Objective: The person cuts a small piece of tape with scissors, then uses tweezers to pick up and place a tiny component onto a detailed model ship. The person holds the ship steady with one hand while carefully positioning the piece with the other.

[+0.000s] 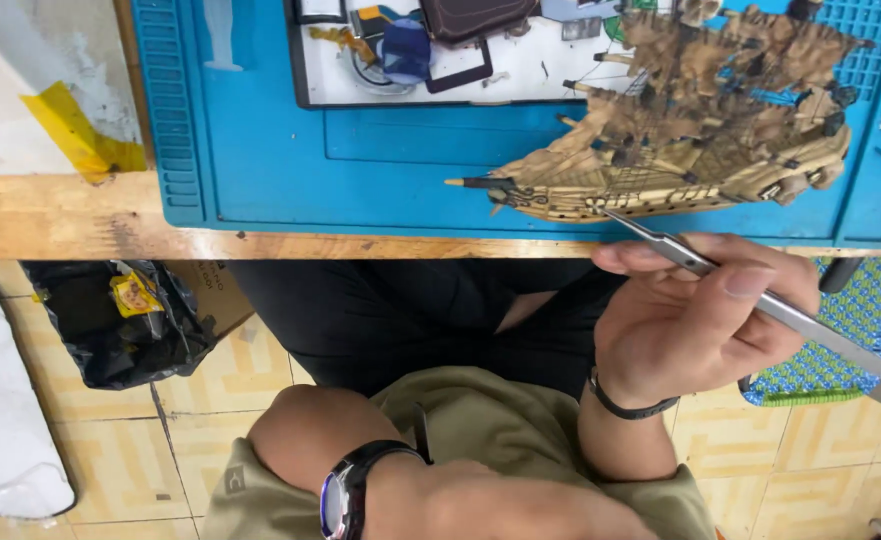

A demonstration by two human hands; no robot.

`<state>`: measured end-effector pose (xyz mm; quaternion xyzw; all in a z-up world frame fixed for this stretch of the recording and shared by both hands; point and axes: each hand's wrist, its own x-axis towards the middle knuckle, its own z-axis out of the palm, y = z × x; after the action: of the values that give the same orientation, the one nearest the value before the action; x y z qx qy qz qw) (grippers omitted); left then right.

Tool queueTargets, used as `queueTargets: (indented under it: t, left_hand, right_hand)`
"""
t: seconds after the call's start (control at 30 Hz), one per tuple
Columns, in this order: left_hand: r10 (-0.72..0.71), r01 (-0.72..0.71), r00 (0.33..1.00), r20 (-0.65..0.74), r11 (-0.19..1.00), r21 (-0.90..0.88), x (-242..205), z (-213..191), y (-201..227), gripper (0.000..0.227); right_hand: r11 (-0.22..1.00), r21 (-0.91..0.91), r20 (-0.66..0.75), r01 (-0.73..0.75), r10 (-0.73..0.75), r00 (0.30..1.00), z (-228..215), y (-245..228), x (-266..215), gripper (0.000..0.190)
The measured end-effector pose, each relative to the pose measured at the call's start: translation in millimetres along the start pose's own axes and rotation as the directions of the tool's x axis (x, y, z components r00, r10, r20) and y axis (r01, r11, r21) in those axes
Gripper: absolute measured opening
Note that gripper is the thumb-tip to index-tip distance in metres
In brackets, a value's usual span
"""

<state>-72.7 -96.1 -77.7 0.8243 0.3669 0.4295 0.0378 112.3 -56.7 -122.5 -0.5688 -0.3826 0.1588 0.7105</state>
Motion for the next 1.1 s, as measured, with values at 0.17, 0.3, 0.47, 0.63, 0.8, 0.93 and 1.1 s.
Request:
queueTargets:
  t: [0.17,0.3,0.47,0.63,0.8,0.93,1.1]
  left_hand:
    - [0.019,-0.016,0.983,-0.185,1.0,0.021,9.9,25.0,-23.2,0.009]
    - [0.041,0.002,0.935,-0.352,0.992,0.123,18.3,35.3,-40.6,0.008]
    - [-0.047,0.061,0.982,-0.183,0.995,0.073,29.1,58.7,-62.9,0.046]
    - [-0.06,0.07,0.996,-0.073,0.988,0.139,29.3,59.5,-63.0,0.054]
    - [-0.093,0.11,0.988,-0.125,0.985,0.136,29.5,67.8,-62.5,0.061]
    - [-0.144,0.154,0.978,-0.15,0.987,0.055,38.6,66.4,-59.9,0.063]
    - [-0.179,0.186,0.977,-0.117,0.981,0.049,40.7,69.6,-59.9,0.066]
  right_hand:
    - [0.993,0.084,-0.031,0.087,-0.085,0.996,-6.3,11.6,-2.8,0.027]
    - [0.987,0.121,-0.002,0.103,-0.104,0.995,0.8,15.1,-8.8,0.025]
    - [0.983,0.182,-0.075,0.04,-0.027,0.997,6.5,12.7,-14.5,0.026]
    - [0.989,0.148,-0.114,0.024,-0.007,0.993,7.0,14.1,-15.6,0.027]
    - [0.989,0.144,-0.158,0.034,-0.011,0.987,8.0,17.1,-17.3,0.027]
    - [0.989,0.144,-0.186,0.027,0.0,0.983,10.0,16.7,-17.4,0.027]
    - [0.988,0.155,-0.185,0.009,0.02,0.982,10.6,16.5,-16.9,0.027]
